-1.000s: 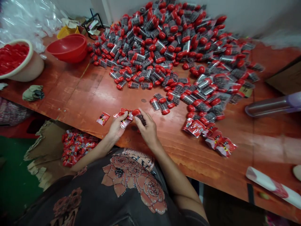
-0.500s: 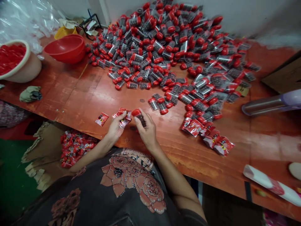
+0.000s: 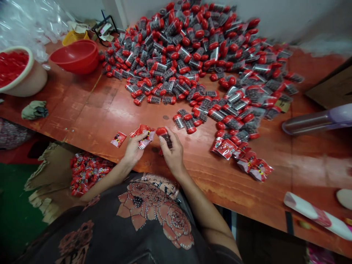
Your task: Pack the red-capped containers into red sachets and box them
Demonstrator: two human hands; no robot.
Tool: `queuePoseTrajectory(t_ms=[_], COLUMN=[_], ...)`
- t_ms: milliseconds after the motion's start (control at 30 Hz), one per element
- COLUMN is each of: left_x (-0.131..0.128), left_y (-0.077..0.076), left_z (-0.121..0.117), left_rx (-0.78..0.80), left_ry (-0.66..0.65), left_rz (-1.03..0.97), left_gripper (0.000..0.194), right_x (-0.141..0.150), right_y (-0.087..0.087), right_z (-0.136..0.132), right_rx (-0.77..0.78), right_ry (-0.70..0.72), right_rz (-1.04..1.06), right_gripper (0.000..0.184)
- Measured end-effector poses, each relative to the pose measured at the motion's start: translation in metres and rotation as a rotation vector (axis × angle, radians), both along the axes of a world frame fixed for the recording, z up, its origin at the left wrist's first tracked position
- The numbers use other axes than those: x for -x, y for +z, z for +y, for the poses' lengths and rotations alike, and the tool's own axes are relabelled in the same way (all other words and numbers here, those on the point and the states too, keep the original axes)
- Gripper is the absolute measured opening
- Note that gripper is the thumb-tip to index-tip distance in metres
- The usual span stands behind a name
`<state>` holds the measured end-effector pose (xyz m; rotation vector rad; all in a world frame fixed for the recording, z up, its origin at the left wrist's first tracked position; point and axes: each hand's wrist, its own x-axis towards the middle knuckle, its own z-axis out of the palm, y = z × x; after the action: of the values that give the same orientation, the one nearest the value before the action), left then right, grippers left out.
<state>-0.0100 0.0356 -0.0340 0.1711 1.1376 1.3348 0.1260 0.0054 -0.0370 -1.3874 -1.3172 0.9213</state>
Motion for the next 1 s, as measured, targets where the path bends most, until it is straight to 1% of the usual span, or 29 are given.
queuePoseTrajectory(t_ms=[133,300,467,633,733,833,933,1000], left_x=[0.0040,0.0029,-0.0001,-0.0033,-0.0039,-0.0031,-0.0019,-0.0016], left_y=[0.0003,0.0015,-0.0003,0.0003,0.0022,0.0037,0.0056,0.0077], left_z=[0.0034,0.0038,0.0018,-0.0024,-0.0041,-0.0036,-0.0032,-0.0045], left_rx=[0.033,0.105,0.111,0.067,0.015,-0.020,-0.043,-0.084], left_ry=[-0.010,-0.021,-0.047,-0.061,-0.055,-0.034,-0.004,-0.007], left_rz=[-0.075,-0.161,-0.205,-0.193,-0.168,-0.129,-0.070,-0.040], left_gripper=[0.009,0.011,0.011,0.009,0.005,0.006,0.009,0.011], right_x=[0.0014,0.0059,0.0066,0.0052,0.0044,0.0031,0.0013,0.0001], right_y=[0.0027,0.0065,0.0056,0.0005,-0.0005,-0.0004,0.0004,0.0010], right_z=[-0.0040,-0.0099,-0.0091,-0.0045,-0.0041,-0.0046,-0.0041,-0.0032], right_rx=[-0.005,0.005,-0.010,-0.075,-0.091,-0.059,0.004,0.045], right_ry=[0.014,-0.003,0.032,0.055,0.070,0.096,0.166,0.212], right_rz=[0.010,0.028,0.003,-0.040,-0.067,-0.042,0.007,0.024], right_gripper=[0.042,0.042,0.043,0.043,0.042,0.043,0.042,0.040])
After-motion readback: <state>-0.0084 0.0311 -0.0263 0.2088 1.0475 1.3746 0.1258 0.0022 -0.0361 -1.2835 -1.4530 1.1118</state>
